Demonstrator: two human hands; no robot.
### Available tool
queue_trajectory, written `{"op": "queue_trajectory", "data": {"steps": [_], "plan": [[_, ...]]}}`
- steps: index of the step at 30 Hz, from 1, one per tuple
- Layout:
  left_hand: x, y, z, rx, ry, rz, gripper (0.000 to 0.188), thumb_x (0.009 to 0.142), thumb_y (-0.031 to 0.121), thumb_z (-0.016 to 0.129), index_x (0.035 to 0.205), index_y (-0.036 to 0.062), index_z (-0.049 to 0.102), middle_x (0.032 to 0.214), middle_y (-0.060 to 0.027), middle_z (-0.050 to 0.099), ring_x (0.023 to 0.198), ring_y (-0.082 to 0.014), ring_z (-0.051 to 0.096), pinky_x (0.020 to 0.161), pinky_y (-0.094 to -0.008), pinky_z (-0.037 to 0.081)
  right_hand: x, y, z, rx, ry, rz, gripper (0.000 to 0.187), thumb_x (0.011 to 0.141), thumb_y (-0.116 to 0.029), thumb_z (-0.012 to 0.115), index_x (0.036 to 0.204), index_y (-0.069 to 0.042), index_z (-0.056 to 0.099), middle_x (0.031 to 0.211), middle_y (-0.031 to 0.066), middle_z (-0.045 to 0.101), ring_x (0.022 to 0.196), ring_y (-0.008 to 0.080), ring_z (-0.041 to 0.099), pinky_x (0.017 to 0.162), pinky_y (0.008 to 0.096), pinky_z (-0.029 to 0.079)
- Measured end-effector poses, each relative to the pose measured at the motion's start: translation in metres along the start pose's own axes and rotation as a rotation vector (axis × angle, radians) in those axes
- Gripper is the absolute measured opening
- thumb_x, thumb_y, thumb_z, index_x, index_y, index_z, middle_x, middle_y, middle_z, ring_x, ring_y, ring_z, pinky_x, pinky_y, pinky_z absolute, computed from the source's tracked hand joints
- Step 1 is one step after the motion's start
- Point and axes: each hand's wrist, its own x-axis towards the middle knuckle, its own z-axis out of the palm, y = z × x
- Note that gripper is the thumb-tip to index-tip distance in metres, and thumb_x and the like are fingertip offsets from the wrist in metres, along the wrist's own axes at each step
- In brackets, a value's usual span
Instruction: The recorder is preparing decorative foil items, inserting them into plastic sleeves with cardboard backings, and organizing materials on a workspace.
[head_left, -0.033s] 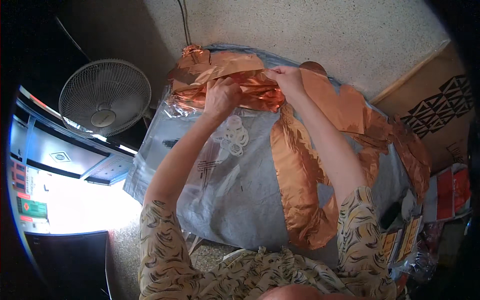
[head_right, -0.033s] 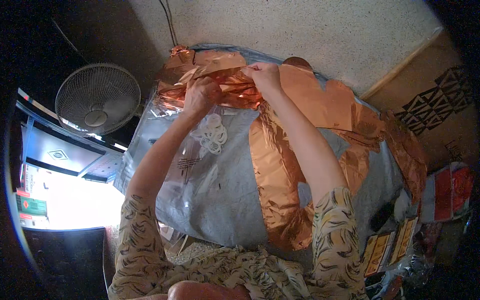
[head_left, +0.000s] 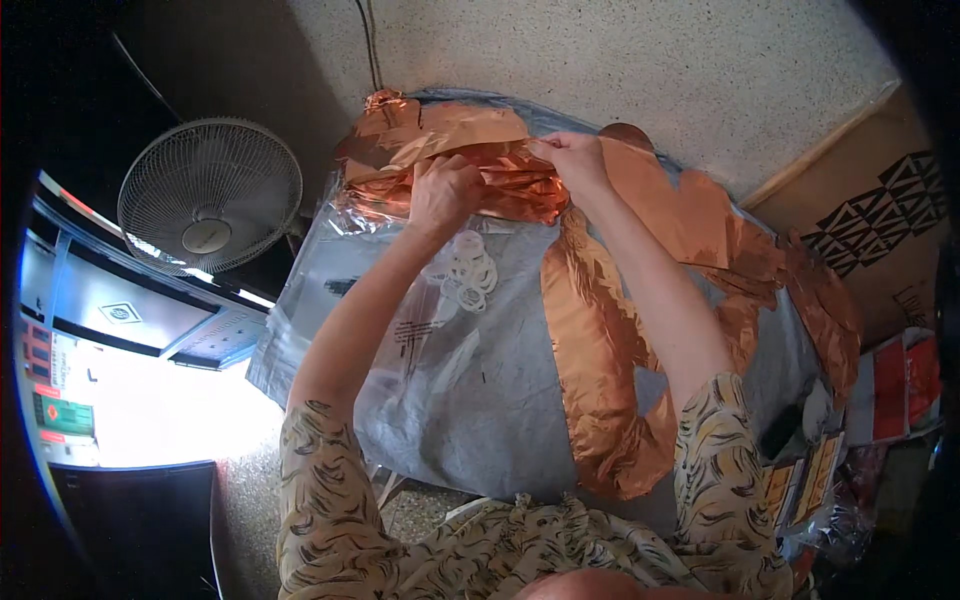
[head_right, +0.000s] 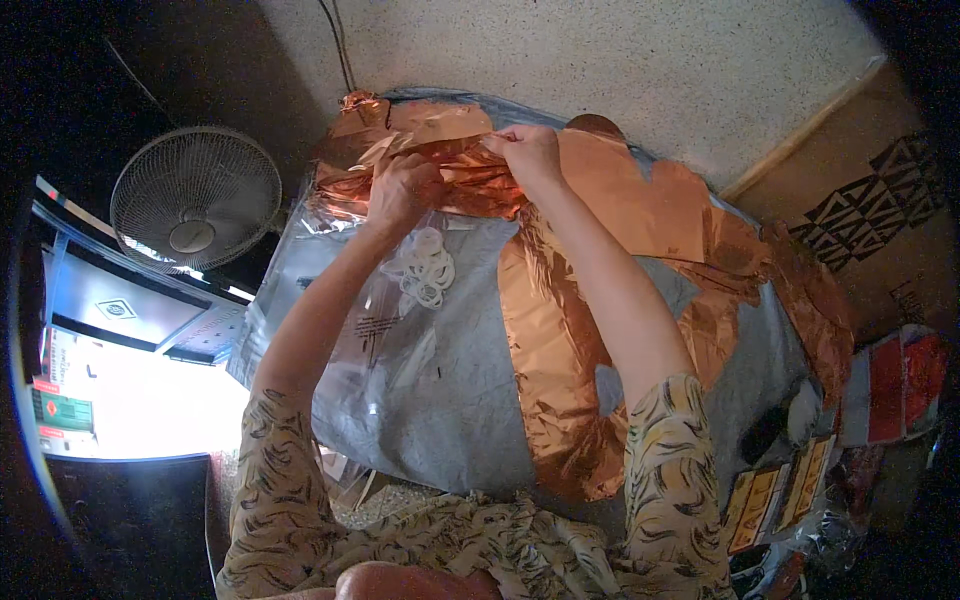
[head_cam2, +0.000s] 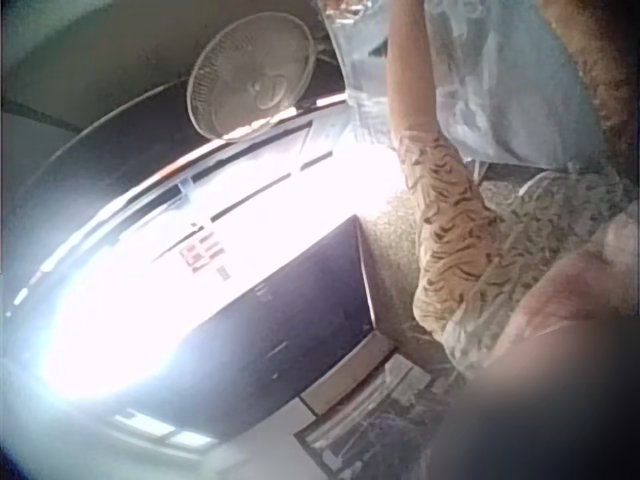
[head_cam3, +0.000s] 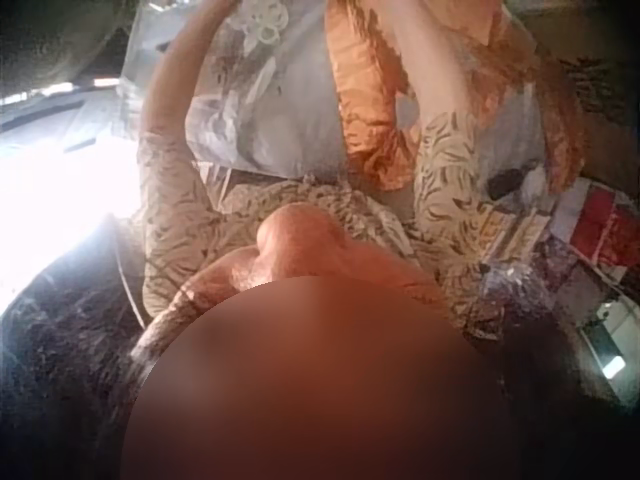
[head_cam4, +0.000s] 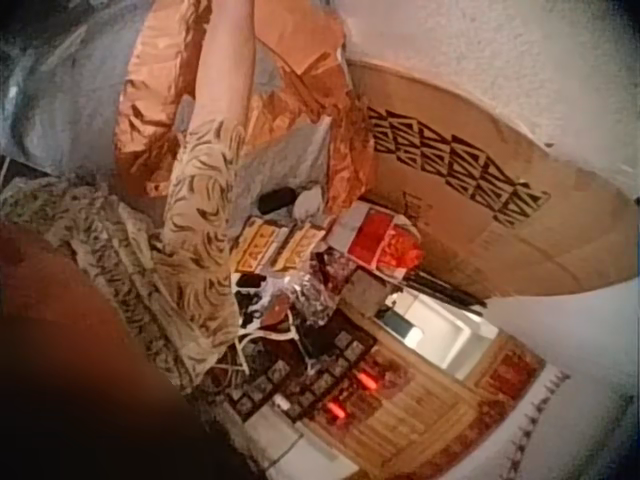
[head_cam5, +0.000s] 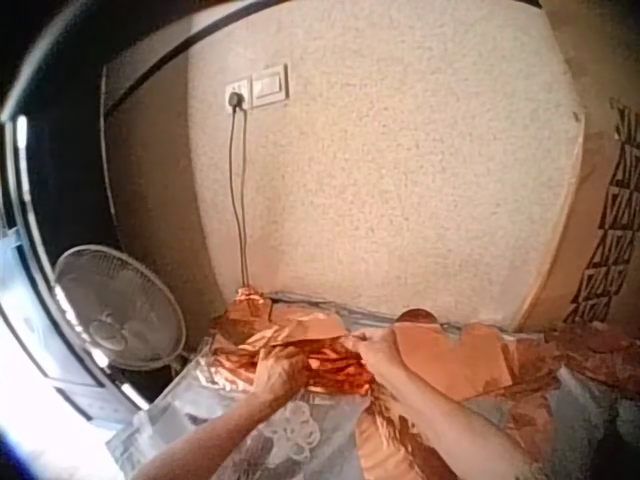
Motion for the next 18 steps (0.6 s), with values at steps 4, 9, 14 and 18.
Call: {"op": "queue_trajectory", "data": {"steps": [4,9,14,18], "plan": [[0.004,0.002,0.002,-0.005,0.028,-0.019,0.018,0.081,0.032,0.076,0.081,0.0138,0.073,0.09,-0.0027,0.068,0.096,-0.0256,0.066,0.089,-0.0466,0.045,0.0,0.005,0.001,-0.104,0.043,-0.07,0.02,0.086,-0.019,0.081,0.091,0.001,0.08,0.075,0.0074,0.075,0.067,0.0109,0.064,0.063,0.0316,0.05],[0.01,0.0,0.001,-0.07,-0.008,-0.024,0.021,0.083,0.03,0.077,0.082,0.0104,0.072,0.091,-0.0056,0.07,0.096,-0.0275,0.068,0.092,-0.0466,0.047,-0.001,-0.008,-0.012,-0.271,-0.076,-0.088,0.026,0.092,-0.022,0.077,0.099,0.003,0.077,0.084,0.0054,0.076,0.073,0.0094,0.064,0.069,0.0287,0.051],[0.015,0.001,-0.015,-0.171,-0.129,-0.205,0.017,0.084,0.023,0.078,0.088,0.0074,0.071,0.096,-0.0089,0.072,0.095,-0.0297,0.068,0.094,-0.0484,0.047,-0.037,-0.047,-0.004,-0.535,-0.207,-0.409,0.032,0.096,-0.035,0.071,0.102,-0.004,0.077,0.098,0.0164,0.077,0.094,0.0323,0.074,0.094,0.0387,0.056],[0.022,0.025,-0.008,0.042,0.178,0.05,0.025,0.083,0.026,0.076,0.102,0.0116,0.069,0.092,-0.0047,0.069,0.097,-0.0267,0.067,0.09,-0.0462,0.048,-0.023,-0.03,-0.015,-0.788,-0.087,-0.52,0.028,0.095,-0.034,0.071,0.099,-0.007,0.077,0.094,0.0192,0.075,0.091,0.0398,0.071,0.084,0.0444,0.057]]}}
